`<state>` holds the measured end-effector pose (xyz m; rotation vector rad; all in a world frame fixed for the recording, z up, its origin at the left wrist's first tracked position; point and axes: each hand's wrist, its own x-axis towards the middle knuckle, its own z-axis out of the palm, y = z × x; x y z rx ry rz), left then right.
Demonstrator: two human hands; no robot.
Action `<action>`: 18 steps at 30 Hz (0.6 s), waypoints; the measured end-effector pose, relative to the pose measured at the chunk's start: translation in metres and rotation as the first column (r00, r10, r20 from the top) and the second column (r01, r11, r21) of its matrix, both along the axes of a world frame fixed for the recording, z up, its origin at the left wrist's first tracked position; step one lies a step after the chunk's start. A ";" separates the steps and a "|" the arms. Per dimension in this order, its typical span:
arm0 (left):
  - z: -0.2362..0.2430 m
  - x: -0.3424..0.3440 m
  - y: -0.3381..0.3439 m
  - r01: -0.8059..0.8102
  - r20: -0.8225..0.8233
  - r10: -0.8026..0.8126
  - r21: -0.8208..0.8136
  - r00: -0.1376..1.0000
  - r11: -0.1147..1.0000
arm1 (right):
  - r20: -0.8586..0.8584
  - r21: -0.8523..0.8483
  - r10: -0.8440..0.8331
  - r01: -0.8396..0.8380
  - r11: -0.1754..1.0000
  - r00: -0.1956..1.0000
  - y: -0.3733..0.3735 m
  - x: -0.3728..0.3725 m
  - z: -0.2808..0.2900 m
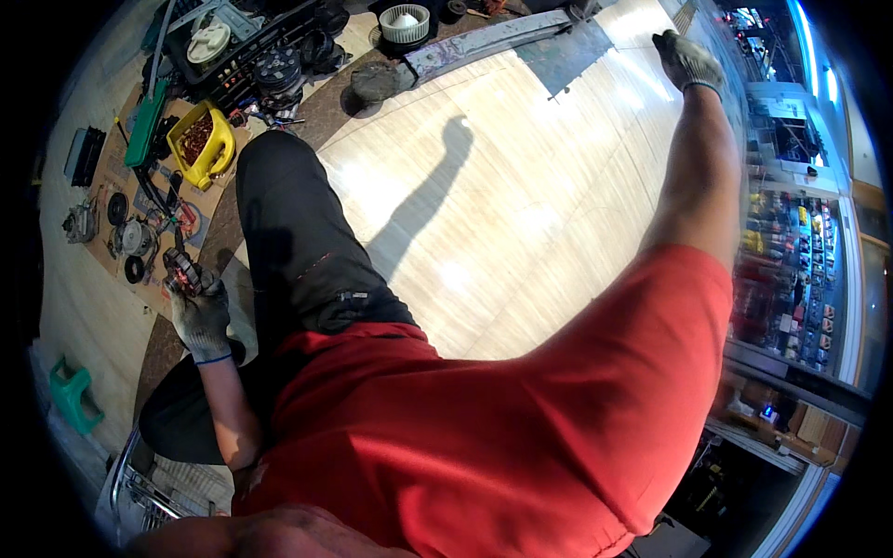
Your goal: The person works on an alternator by hand and with a tool, picking up a wire and inserting it into a small component.
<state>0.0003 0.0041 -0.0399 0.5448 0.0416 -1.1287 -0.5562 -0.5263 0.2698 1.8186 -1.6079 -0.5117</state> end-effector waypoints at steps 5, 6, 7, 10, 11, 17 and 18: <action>0.002 -0.006 0.000 0.003 0.000 -0.003 -0.011 1.000 1.000 | -0.105 0.132 0.034 -0.020 0.991 0.994 -0.008 -0.013 -0.044; 0.004 -0.007 0.001 0.010 -0.003 -0.011 -0.064 1.000 0.998 | -0.175 0.162 0.110 -0.082 0.983 0.978 -0.020 -0.011 -0.066; 0.007 -0.006 0.007 -0.051 -0.049 0.056 0.093 0.997 0.994 | -0.205 0.221 0.123 -0.077 0.972 0.971 -0.016 0.011 -0.087; 0.013 -0.008 0.001 -0.129 -0.140 0.158 0.197 0.978 0.972 | 0.012 0.354 0.116 -0.113 0.928 0.993 0.022 0.082 -0.146; -0.016 0.000 0.011 -0.095 -0.331 0.095 0.018 0.939 0.995 | 0.130 0.273 0.273 -0.299 0.914 0.953 0.038 0.103 -0.169; -0.003 0.001 0.004 -0.111 -0.266 0.136 0.108 0.954 0.988 | 0.880 -0.197 0.472 -0.865 0.461 0.051 0.241 0.340 -0.202; 0.005 -0.002 0.001 -0.125 -0.249 0.163 0.162 0.955 0.979 | 0.844 -0.244 0.532 -0.934 0.261 -0.072 0.272 0.377 -0.198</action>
